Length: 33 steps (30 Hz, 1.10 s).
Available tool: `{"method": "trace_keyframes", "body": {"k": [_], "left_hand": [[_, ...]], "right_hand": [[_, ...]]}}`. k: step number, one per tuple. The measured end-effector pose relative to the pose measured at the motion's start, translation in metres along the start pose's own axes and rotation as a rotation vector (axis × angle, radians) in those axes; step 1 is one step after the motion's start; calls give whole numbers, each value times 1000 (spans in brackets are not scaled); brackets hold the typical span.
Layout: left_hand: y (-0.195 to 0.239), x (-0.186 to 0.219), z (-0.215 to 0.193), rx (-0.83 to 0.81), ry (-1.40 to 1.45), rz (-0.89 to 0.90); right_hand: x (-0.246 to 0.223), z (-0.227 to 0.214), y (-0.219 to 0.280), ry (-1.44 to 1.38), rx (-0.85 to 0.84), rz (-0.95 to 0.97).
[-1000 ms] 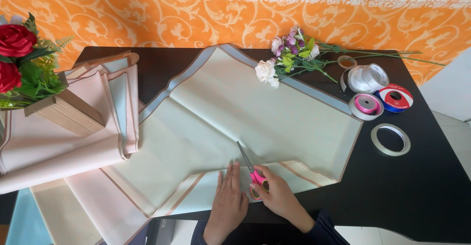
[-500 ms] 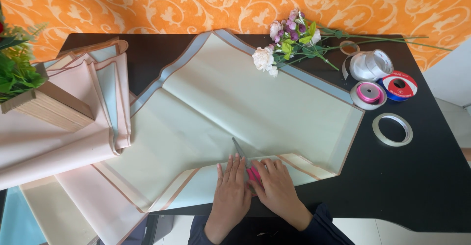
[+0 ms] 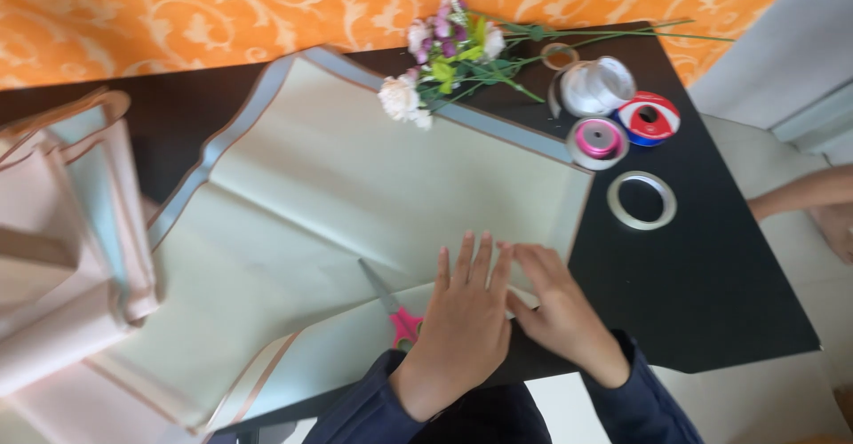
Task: The person folds a sheet of light green wrapping paper on a dark table, then cuts and applies clear adhesive tape to secure the folded edge. They repeat the taping process multiple times, smoothing the tape with their fingers.
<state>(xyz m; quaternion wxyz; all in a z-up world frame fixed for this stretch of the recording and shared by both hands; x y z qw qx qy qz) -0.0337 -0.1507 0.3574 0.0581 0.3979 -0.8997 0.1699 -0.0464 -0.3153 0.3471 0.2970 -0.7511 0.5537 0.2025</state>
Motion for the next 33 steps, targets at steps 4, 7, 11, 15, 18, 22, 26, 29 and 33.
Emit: {"method": "trace_keyframes", "body": {"k": [4, 7, 11, 15, 18, 22, 26, 29, 33], "left_hand": [[-77, 15, 10, -28, 79, 113], [-133, 24, 25, -390, 306, 115], [-184, 32, 101, -390, 293, 271], [-208, 37, 143, -350, 279, 370], [-218, 32, 149, -330, 300, 396], [-217, 26, 168, -250, 270, 401], [-216, 16, 150, -72, 411, 484], [-205, -3, 103, 5, 524, 581], [-162, -32, 32, -148, 545, 448]], "right_hand": [[60, -42, -6, 109, 128, 53], [96, -70, -9, 242, 246, 257], [153, -78, 7, 386, 156, 611], [180, -64, 22, 515, 133, 641], [206, -49, 30, 620, 174, 597], [219, -38, 37, 705, 262, 487], [167, -56, 23, 571, 398, 300], [133, -59, 23, 289, 461, 207], [92, -52, 10, -96, 435, 81]]}}
Point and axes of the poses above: each hand's wrist, its own y-axis away from the middle knuckle, its own z-axis out of the palm, x = y × z, the point moved 1 cm from there along -y, towards the middle knuckle, and after that the axes turned 1 degree about y, right-handed, at the moved point
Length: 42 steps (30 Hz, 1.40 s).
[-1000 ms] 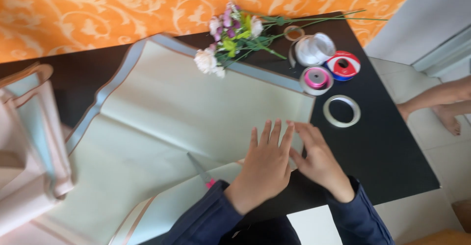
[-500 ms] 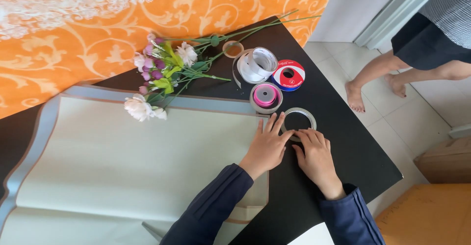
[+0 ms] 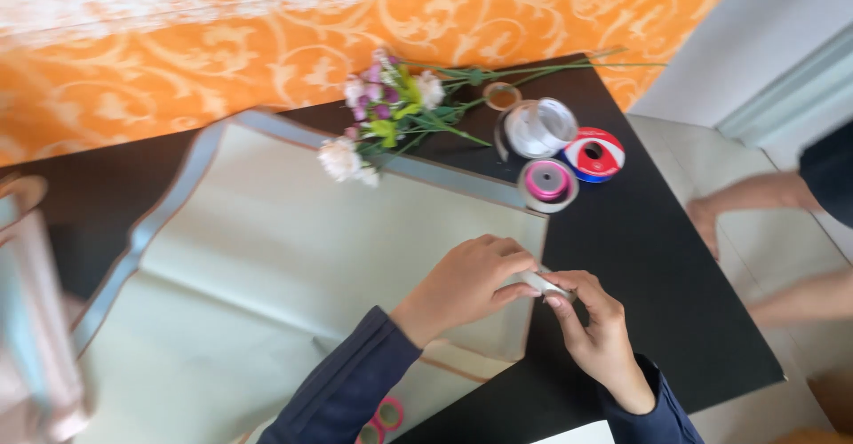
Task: The person folds a sheet of light green wrapping paper on a dark table, then cuts and applies clear adhesive tape to secure the folded edge. They repeat the taping process multiple times, smoothing the tape with their fingers.
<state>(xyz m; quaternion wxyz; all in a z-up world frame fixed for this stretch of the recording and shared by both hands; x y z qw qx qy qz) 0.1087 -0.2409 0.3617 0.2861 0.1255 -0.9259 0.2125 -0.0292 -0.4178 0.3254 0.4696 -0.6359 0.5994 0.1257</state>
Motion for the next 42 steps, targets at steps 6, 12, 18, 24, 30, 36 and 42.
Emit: {"method": "trace_keyframes", "body": {"k": [6, 12, 18, 24, 30, 36, 42], "left_hand": [[112, 57, -66, 124, -40, -205], [215, 88, -75, 390, -124, -380], [288, 107, -77, 738, 122, -478], [330, 93, -54, 1059, 350, -533], [344, 88, -50, 1100, 392, -515], [344, 82, -52, 1068, 356, -403], [336, 69, -52, 1062, 239, -483]], "right_hand": [[-63, 50, -11, -317, -215, -122], [-128, 105, -15, -415, -439, -357], [-159, 156, -17, -567, -575, -353], [-192, 195, -13, -601, -668, -455], [-194, 213, -16, -572, -537, -800], [-182, 222, -15, -495, -485, -908], [-172, 229, -17, -526, -471, -890]]}}
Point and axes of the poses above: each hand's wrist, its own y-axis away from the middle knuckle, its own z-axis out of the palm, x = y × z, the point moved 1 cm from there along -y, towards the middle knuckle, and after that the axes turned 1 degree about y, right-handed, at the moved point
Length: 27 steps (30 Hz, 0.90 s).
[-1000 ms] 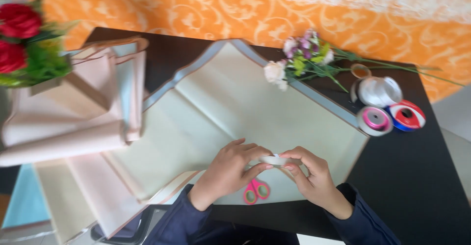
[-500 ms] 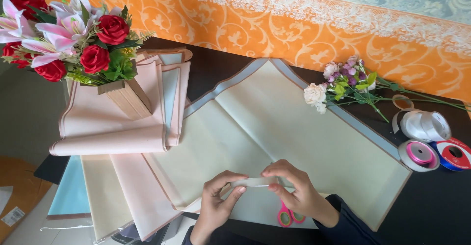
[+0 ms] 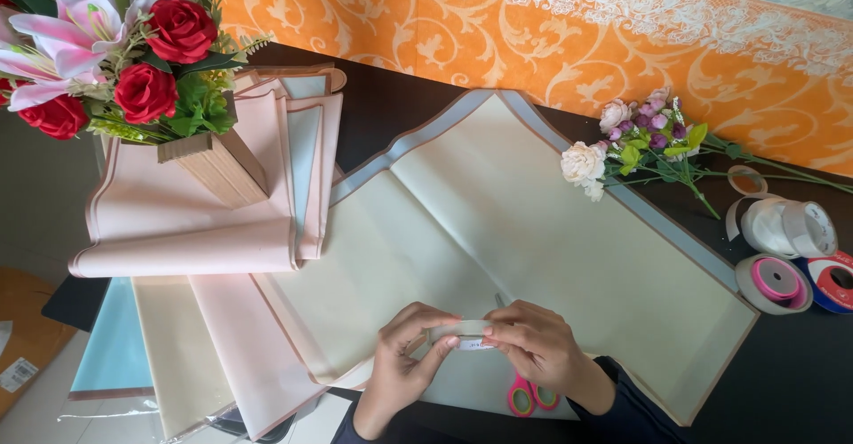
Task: The person folds a sheet of light green wrapping paper on a dark table, then cuts and applies clear adhesive tape to secure the folded edge. They repeat the taping process multiple times, smoothing the tape with their fingers.
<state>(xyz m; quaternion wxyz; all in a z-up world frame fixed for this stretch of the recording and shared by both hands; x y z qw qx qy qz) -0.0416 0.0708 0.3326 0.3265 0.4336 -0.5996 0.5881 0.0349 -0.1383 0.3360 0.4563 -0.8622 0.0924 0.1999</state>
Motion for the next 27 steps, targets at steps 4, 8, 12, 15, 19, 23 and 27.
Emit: {"method": "trace_keyframes", "body": {"k": [4, 8, 12, 15, 19, 23, 27], "left_hand": [[-6, 1, 6, 37, -38, 3], [-5, -6, 13, 108, 54, 34], [-2, -13, 20, 186, 195, 51], [3, -21, 24, 187, 243, 24], [-2, 0, 22, 98, 223, 41], [-5, 9, 26, 35, 56, 33], [-3, 4, 33, 90, -29, 49]], "right_hand": [[5, -3, 2, -5, 14, 25], [7, -4, 8, -79, 58, 127], [11, -5, 17, -166, 170, 133], [8, -3, 15, -149, 272, 95], [10, -11, 14, -153, 298, 112], [8, -13, 10, -125, 130, 91], [12, -8, 19, -148, 108, 158]]}}
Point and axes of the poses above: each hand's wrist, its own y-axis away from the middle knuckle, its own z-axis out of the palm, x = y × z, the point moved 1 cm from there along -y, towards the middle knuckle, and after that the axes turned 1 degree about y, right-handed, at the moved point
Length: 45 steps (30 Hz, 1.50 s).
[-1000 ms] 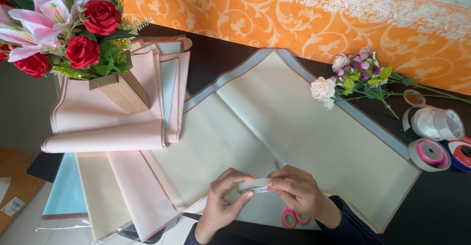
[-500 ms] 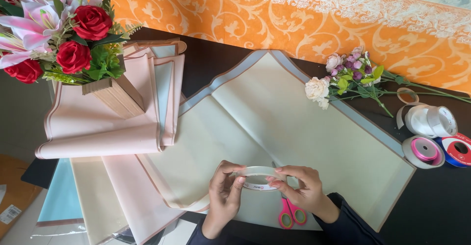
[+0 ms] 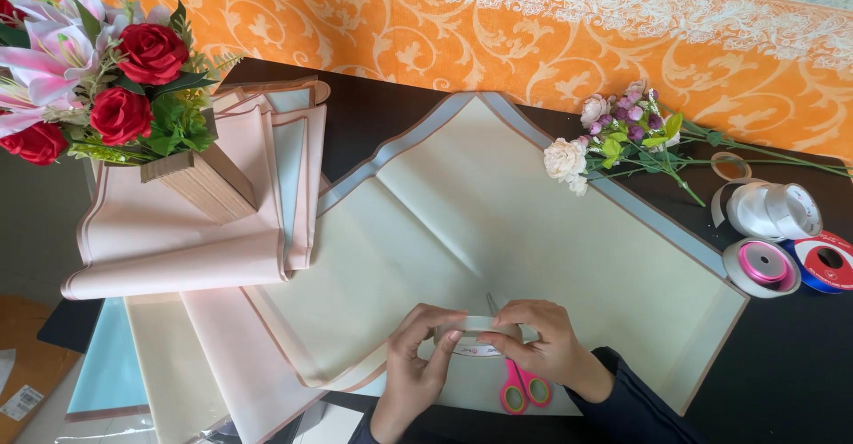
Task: The person folds a sheet of light green wrapping paper on a dark table, then cuts and applies clear adhesive tape to secure the folded edge. They repeat the taping process multiple times, smoothing the tape with their fingers.
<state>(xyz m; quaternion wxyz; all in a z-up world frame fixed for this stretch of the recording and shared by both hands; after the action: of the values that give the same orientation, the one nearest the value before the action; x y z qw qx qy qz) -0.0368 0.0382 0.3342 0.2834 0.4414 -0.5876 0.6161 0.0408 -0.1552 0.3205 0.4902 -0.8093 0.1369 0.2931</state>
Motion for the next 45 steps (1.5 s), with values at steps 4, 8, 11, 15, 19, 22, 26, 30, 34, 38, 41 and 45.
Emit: {"method": "trace_keyframes", "body": {"k": [4, 8, 11, 15, 19, 22, 26, 30, 34, 38, 41, 45], "left_hand": [[8, -8, 9, 50, 9, 36], [11, -14, 8, 93, 176, -1], [10, -9, 5, 50, 228, -46], [7, 1, 4, -62, 183, -130], [3, 9, 5, -104, 108, -6], [-1, 16, 4, -139, 69, 30], [3, 8, 1, -105, 190, -57], [10, -6, 1, 36, 290, -61], [16, -18, 4, 102, 330, -69], [14, -16, 6, 108, 385, -50], [13, -13, 5, 95, 362, -17], [14, -6, 2, 82, 148, 21]], "right_hand": [[3, 0, 6, 1, 33, -22], [5, -1, 8, -5, 100, -24], [-7, -2, -3, -94, 100, -36], [-15, -8, -13, -112, 35, -50], [-17, -1, -13, 21, -52, -65], [-19, 0, -15, -8, -51, -64], [-18, 0, -11, -63, -122, -17], [-9, 1, -1, -84, -21, 17], [-4, 1, 0, -132, 14, -29], [-5, 2, 0, -140, 70, -68], [-7, 0, 0, -123, 58, -85], [-20, -1, -9, -76, 34, -151]]}}
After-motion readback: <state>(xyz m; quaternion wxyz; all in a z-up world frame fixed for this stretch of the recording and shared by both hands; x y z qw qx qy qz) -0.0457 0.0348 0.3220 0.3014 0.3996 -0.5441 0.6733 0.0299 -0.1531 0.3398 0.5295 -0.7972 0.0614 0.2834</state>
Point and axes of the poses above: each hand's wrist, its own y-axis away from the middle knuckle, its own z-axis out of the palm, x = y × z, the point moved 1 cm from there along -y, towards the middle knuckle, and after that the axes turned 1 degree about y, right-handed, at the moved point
